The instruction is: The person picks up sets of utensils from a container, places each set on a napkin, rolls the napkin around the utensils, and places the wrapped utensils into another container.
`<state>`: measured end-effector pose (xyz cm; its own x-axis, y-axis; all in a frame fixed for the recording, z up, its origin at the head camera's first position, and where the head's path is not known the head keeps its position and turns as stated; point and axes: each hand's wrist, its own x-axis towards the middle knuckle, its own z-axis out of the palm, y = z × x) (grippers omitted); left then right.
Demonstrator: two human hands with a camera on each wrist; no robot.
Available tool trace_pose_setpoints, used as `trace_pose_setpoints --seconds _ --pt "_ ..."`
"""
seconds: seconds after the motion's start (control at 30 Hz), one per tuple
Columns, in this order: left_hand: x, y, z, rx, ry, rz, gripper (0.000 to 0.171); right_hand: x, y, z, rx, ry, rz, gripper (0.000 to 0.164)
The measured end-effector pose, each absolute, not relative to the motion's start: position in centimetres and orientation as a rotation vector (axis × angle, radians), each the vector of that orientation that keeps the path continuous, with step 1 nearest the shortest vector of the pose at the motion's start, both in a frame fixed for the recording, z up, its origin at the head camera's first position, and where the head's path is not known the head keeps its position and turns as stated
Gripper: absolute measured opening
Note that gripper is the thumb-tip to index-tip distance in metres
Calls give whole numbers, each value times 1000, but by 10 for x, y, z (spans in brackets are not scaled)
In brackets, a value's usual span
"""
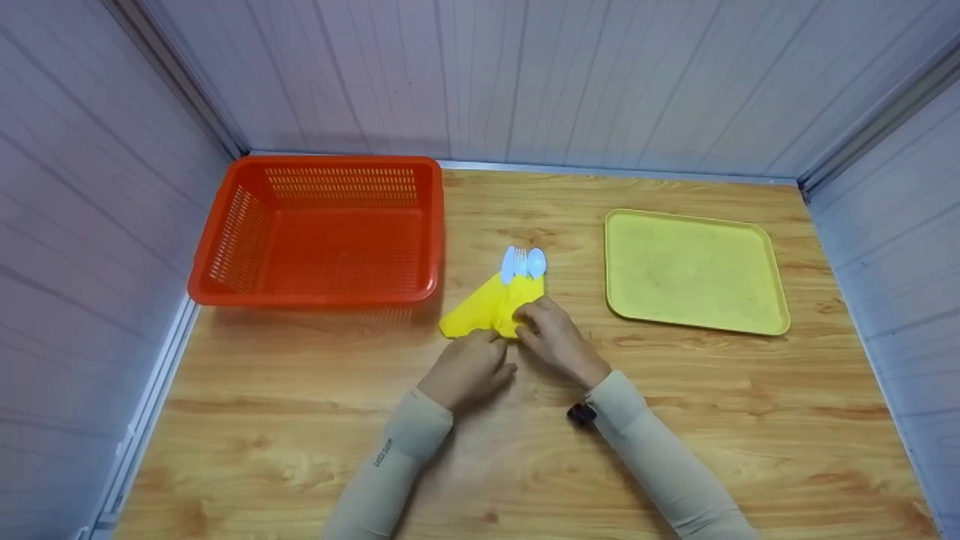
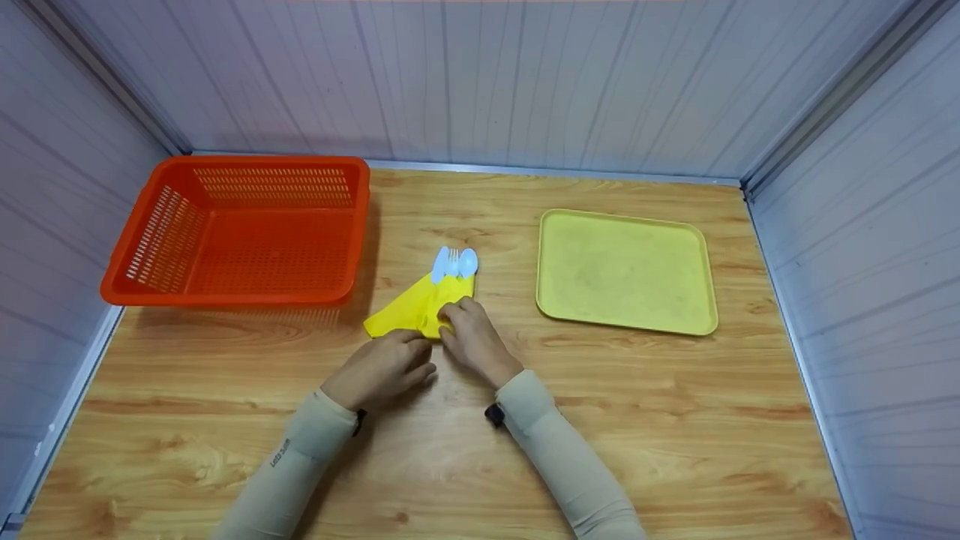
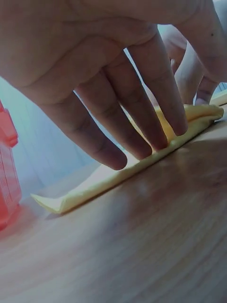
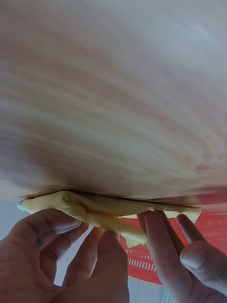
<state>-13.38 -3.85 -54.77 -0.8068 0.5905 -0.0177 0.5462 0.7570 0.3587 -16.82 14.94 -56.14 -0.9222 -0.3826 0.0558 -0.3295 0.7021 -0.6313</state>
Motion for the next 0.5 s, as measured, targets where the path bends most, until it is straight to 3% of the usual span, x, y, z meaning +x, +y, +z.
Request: trace_pose_setpoints --seconds 0.2,0.33,0.5 --pt "-129 -35 -548 999 2981 429 28 -168 147 -563 -585 2870 -985 17" --pt "-126 -32 -552 1024 2968 312 44 -169 146 -564 -588 2885 -968 17" --pt "-127 -30 -553 874 2825 216 62 -170 147 -564 -680 2881 -898 21"
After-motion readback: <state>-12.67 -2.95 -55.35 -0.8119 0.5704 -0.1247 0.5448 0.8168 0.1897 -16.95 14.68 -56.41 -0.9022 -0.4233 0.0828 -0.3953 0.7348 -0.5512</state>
